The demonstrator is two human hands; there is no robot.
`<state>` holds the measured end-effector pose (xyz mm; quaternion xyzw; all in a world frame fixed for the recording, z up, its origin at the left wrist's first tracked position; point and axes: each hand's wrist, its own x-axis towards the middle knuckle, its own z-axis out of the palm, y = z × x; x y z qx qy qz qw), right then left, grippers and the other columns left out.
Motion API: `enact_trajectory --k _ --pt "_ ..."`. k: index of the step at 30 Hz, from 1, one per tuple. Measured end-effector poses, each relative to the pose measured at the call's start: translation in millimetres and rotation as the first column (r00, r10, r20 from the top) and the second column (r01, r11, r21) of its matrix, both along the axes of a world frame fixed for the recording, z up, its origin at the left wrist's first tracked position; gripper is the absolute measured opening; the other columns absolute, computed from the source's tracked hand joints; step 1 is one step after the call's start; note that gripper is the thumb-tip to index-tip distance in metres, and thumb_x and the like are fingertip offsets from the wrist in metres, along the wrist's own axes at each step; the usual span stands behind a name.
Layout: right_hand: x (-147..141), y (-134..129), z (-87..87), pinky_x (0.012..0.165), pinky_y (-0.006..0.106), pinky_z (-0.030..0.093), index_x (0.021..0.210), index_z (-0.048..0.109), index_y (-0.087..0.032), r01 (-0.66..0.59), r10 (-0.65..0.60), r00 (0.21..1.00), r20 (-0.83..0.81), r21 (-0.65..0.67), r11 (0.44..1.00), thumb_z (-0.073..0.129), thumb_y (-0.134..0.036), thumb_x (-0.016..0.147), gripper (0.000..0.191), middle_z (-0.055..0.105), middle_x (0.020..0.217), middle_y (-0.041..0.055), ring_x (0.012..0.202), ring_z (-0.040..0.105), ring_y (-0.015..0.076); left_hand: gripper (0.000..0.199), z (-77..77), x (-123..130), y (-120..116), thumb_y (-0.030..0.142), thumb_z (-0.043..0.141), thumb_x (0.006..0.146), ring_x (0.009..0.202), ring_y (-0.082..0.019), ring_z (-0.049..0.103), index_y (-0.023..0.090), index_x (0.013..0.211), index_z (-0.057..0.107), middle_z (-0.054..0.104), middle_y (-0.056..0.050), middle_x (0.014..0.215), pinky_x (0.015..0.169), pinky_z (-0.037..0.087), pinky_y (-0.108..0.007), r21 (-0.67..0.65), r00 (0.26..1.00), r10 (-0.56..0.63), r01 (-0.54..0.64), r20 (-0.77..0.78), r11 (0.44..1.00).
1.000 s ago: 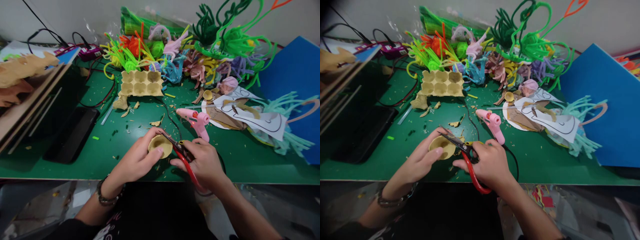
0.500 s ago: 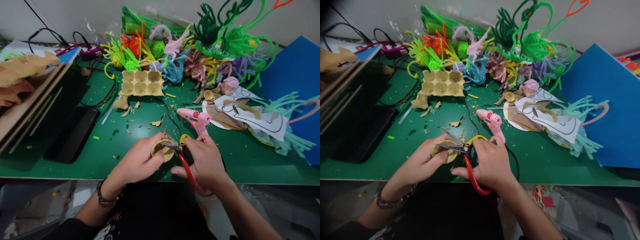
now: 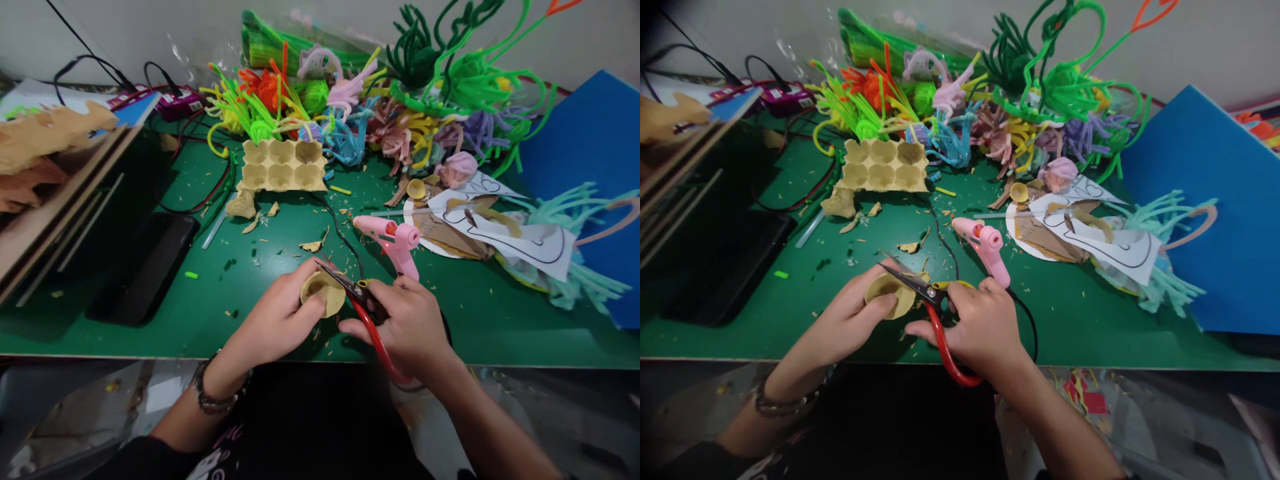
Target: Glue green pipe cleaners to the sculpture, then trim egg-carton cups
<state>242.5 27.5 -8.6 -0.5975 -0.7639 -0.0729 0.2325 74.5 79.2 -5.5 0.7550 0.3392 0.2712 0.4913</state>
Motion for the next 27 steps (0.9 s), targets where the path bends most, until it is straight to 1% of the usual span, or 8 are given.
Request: enact_trajectory --k 3,5,7,12,17,21,23,27 --pt "-2 0 -1.1 0.046 0.022 0.026 0.046 0.046 -0.019 0.079 -0.079 0.997 -0.013 0.036 0.996 0.029 -0.069 0.077 0.061 0.044 0.037 -0.0018 0.04 0.036 0.0098 0.014 -1.2 6 -4 0.018 0.042 0.079 0.063 -0.009 0.05 0.019 0.093 0.045 0.056 0.004 0.074 0.057 0.038 -0.02 0.017 0.993 0.114 -0.114 -0.009 0.993" --pt "-3 0 -0.2 0.046 0.022 0.026 0.046 0.044 -0.019 0.079 -0.078 0.997 -0.023 0.051 0.996 0.03 -0.067 0.078 0.06 0.041 0.037 -0.0022 0.039 0.035 0.0097 0.012 -1.3 9 -7 0.019 0.042 0.081 0.067 -0.01 0.052 0.018 0.092 0.046 0.057 0.002 0.078 0.06 0.04 -0.021 0.022 0.995 0.1 -0.1 -0.015 0.995" --pt "-3 1 1.3 0.046 0.022 0.026 0.048 0.044 -0.02 0.062 -0.061 0.997 -0.044 0.029 0.998 0.027 -0.068 0.078 0.06 0.041 0.038 -0.0022 0.039 0.036 0.0102 0.013 -1.1 11 -7 0.017 0.037 0.082 0.07 -0.01 0.053 0.018 0.09 0.047 0.058 0.001 0.079 0.063 0.04 -0.022 0.009 0.997 0.079 -0.079 -0.018 0.997" --pt "2 2 3.5 0.05 0.024 0.029 0.06 0.045 -0.019 0.008 -0.018 0.994 -0.108 -0.087 0.996 0.019 -0.074 0.074 0.063 0.047 0.047 -0.0008 0.045 0.04 0.0123 0.014 0.1 8 -3 0.019 0.034 0.084 0.06 -0.008 0.048 0.017 0.082 0.048 0.053 0.004 0.067 0.057 0.037 -0.02 0.006 0.994 0.112 -0.112 -0.014 0.994" --pt "4 2 4.7 0.055 0.025 0.029 0.062 0.042 -0.019 -0.061 0.048 0.994 -0.1 -0.135 0.989 0.018 -0.076 0.072 0.062 0.045 0.051 -0.0021 0.047 0.038 0.0113 0.015 4.1 4 2 0.014 0.039 0.076 0.061 -0.008 0.051 0.016 0.077 0.054 0.058 0.003 0.068 0.057 0.038 -0.019 0.002 0.999 0.038 -0.038 0.014 0.999" --pt "3 1 6.9 0.055 0.025 0.027 0.059 0.04 -0.02 -0.064 0.056 0.995 -0.079 -0.101 0.993 0.019 -0.077 0.071 0.062 0.042 0.05 -0.003 0.048 0.037 0.0112 0.021 6.2 3 3 0.011 0.039 0.076 0.056 -0.007 0.049 0.016 0.076 0.059 0.058 0.004 0.063 0.054 0.035 -0.017 0.048 0.999 -0.009 0.006 0.047 0.999" --pt "4 1 7.9 0.056 0.025 0.027 0.059 0.041 -0.02 -0.076 0.07 0.995 -0.073 -0.076 0.994 0.019 -0.078 0.07 0.063 0.042 0.049 -0.0033 0.048 0.037 0.0111 0.022 6.3 3 3 0.011 0.039 0.077 0.055 -0.007 0.048 0.016 0.077 0.06 0.058 0.004 0.062 0.053 0.035 -0.017 0.052 0.999 -0.029 0.028 0.032 0.998" --pt "6 0 9.3 0.059 0.025 0.028 0.057 0.041 -0.019 -0.109 0.105 0.993 -0.052 -0.077 0.991 0.019 -0.078 0.07 0.064 0.042 0.048 -0.004 0.046 0.034 0.0103 0.022 6.5 1 3 0.011 0.041 0.076 0.057 -0.008 0.05 0.016 0.08 0.062 0.059 0.004 0.064 0.055 0.037 -0.018 0.004 0.995 -0.094 0.094 -0.039 0.996"
